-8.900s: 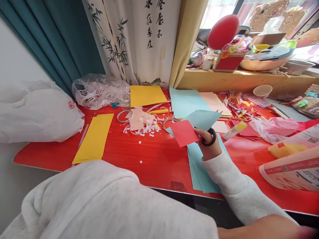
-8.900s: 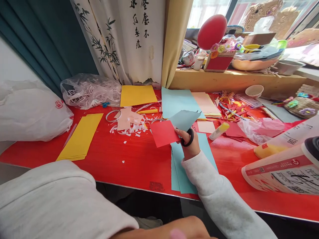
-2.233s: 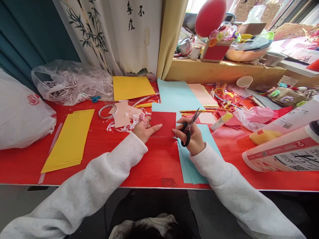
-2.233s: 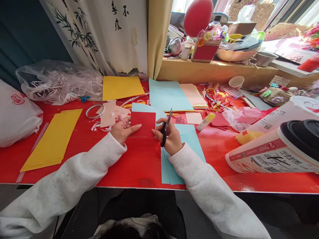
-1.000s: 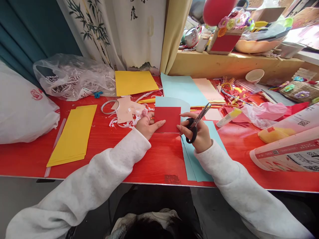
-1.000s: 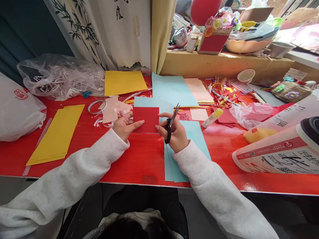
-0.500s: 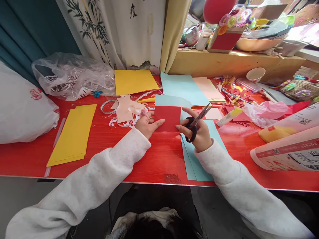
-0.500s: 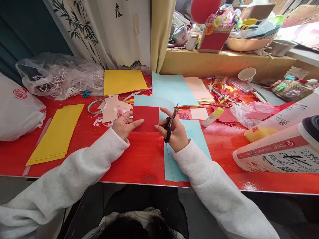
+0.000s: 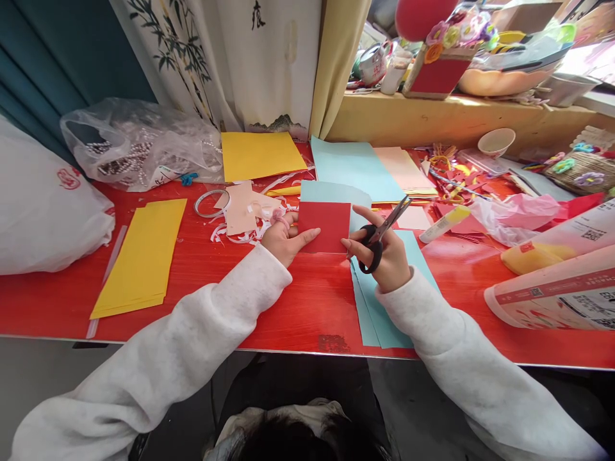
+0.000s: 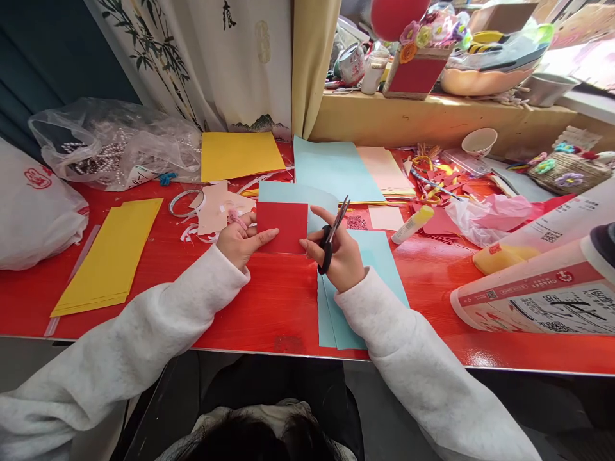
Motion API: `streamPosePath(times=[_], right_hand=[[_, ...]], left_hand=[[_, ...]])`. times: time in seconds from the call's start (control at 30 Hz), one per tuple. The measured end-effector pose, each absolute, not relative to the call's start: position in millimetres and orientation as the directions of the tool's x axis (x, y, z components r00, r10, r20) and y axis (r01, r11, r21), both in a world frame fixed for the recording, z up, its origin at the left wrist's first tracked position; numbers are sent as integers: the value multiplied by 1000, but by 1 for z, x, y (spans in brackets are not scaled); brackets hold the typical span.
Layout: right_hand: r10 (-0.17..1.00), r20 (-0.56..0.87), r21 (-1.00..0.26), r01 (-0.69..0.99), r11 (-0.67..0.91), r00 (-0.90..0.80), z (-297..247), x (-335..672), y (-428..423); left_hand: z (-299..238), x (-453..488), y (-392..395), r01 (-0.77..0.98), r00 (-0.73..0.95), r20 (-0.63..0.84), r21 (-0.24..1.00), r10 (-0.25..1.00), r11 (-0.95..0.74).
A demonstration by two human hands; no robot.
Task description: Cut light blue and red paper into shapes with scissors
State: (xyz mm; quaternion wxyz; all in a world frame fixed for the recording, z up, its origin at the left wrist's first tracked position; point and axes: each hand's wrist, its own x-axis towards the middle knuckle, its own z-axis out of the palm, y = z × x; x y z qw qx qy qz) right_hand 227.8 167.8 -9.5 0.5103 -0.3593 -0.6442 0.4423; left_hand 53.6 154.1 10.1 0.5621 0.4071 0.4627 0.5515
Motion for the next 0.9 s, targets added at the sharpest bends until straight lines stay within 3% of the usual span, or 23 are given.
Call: streamPosePath(times=[0.43,0.63,0.9], right_hand=[[947,196,-979,3,203,-255,-6,226,166],[927,177,-983,-20,180,-329,-1,229,164],[889,-41,-990,136,24,-456,-4,229,164]], left_hand=[[2,44,165,-95,-98,5,995,995,-15],[5,40,168,-218,-162,54,972,985,-89],[8,48,162,-322,-195,76,937,978,-137]])
